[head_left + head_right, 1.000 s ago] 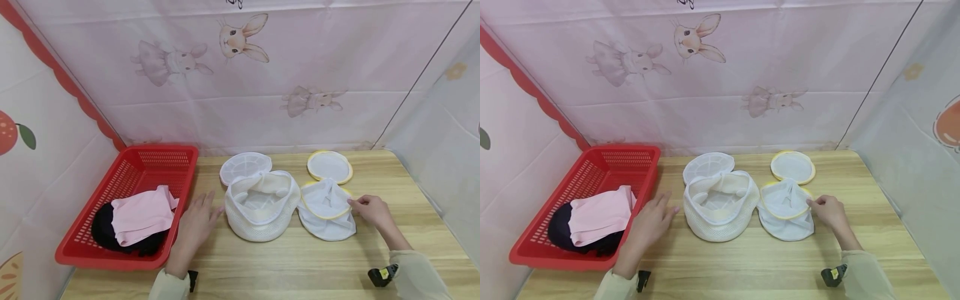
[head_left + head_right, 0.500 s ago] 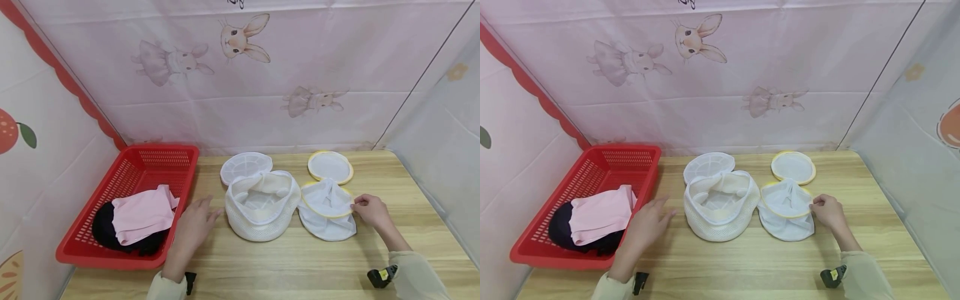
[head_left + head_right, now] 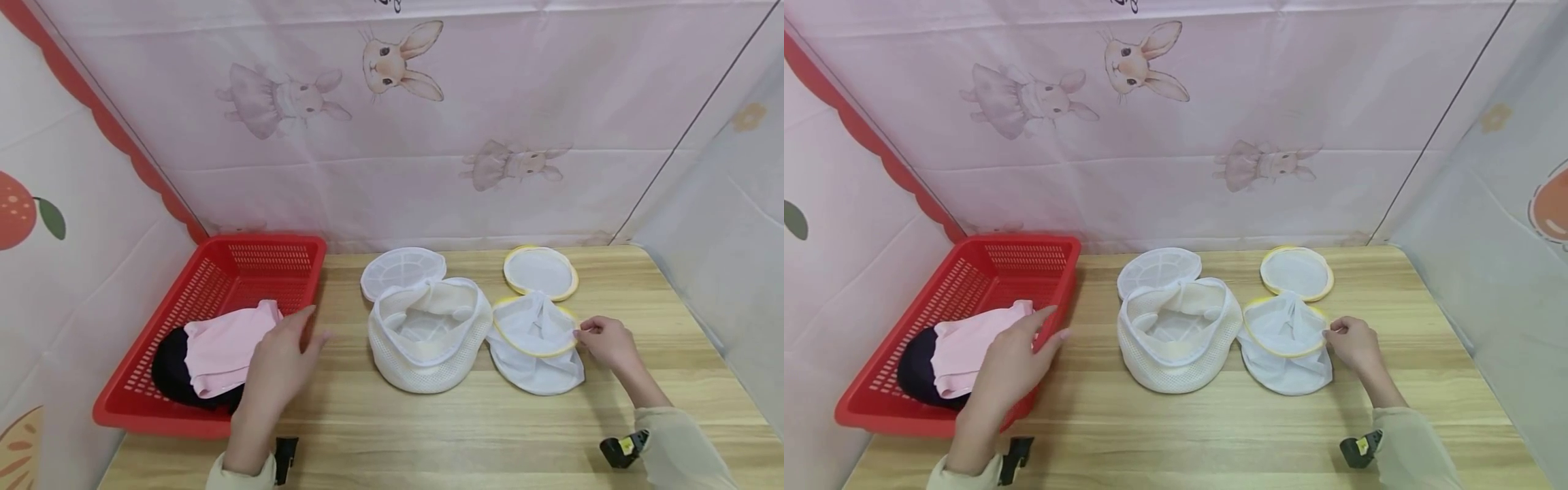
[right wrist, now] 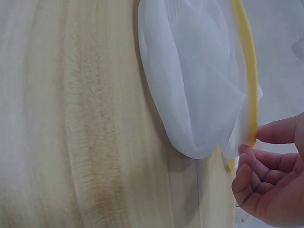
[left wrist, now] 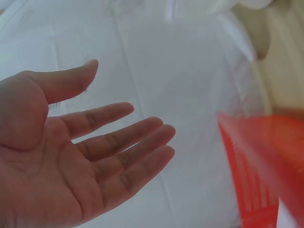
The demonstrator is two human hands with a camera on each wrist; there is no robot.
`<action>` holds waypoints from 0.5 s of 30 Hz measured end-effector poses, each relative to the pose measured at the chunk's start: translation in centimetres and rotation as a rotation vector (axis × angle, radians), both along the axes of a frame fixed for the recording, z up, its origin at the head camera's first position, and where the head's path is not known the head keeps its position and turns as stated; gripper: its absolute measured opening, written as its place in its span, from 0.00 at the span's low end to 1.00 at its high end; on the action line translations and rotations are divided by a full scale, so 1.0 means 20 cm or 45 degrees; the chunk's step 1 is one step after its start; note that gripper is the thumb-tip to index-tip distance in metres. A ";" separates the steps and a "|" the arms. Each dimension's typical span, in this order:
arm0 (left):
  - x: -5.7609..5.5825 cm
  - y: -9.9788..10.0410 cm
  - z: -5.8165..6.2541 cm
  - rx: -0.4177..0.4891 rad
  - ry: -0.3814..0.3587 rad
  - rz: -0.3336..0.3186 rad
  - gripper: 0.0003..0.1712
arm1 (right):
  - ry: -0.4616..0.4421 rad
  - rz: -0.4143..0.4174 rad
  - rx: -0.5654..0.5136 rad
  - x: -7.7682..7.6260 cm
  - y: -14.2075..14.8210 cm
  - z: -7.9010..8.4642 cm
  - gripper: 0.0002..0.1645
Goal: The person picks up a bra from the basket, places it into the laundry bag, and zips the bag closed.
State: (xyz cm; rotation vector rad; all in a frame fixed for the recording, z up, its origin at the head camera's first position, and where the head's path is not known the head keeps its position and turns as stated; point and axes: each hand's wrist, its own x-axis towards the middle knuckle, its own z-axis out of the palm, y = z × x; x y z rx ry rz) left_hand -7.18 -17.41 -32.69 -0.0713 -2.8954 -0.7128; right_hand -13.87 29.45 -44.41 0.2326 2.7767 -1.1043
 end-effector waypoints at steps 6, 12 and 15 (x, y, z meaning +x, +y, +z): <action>0.00 -0.11 0.08 -0.003 -0.075 0.110 0.31 | -0.004 0.019 0.013 0.00 0.01 0.00 0.21; -0.01 -0.25 0.12 -0.032 -0.121 0.158 0.32 | 0.008 0.001 0.031 -0.01 0.01 0.00 0.23; -0.03 -0.33 0.13 -0.036 -0.157 0.194 0.34 | -0.002 -0.003 0.026 -0.01 0.01 0.00 0.23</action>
